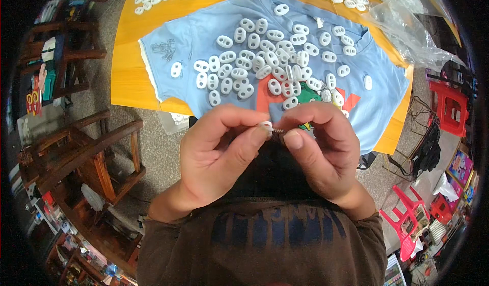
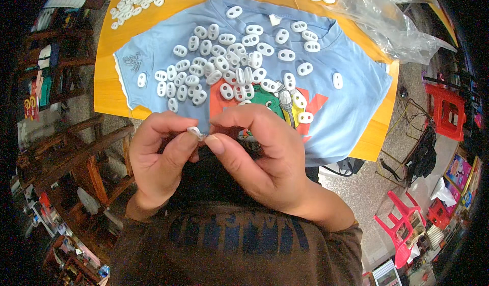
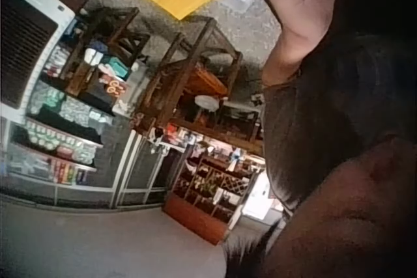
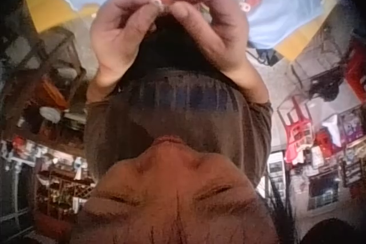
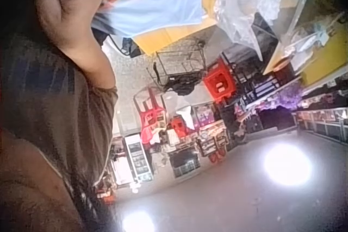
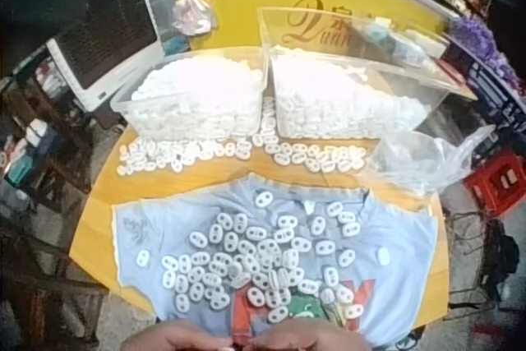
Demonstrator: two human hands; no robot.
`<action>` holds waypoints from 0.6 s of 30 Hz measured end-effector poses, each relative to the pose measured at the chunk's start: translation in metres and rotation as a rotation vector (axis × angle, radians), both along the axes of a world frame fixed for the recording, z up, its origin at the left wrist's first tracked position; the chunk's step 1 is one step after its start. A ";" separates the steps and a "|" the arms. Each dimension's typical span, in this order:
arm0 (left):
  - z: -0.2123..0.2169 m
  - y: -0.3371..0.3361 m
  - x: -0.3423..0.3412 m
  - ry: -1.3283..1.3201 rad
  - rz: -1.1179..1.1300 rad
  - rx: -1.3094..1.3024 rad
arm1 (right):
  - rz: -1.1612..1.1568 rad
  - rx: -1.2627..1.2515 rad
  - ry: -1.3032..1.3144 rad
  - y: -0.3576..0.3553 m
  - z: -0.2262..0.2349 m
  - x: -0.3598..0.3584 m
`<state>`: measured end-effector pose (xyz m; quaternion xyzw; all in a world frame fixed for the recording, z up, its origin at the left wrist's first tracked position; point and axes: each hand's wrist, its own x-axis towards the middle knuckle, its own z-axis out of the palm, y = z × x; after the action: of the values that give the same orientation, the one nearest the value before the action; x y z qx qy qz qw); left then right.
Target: Inspecting and sorting small white plastic cord locks for quality control on a blue t-shirt.
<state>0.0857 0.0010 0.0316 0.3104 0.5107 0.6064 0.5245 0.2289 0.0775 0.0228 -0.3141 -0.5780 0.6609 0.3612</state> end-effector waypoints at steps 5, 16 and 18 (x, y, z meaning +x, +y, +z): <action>0.005 0.003 0.006 0.049 0.013 -0.036 | 0.064 0.089 -0.075 0.002 0.002 0.007; -0.005 -0.010 0.011 0.177 -0.001 0.022 | 0.173 0.173 -0.023 0.003 0.000 0.010; -0.004 -0.008 0.013 0.235 -0.025 0.052 | 0.184 0.206 -0.037 0.005 -0.002 0.014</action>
<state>0.0987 -0.0072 0.0272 0.3990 0.5491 0.5723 0.4602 0.2429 0.0829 0.0212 -0.2334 -0.6757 0.6224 0.3187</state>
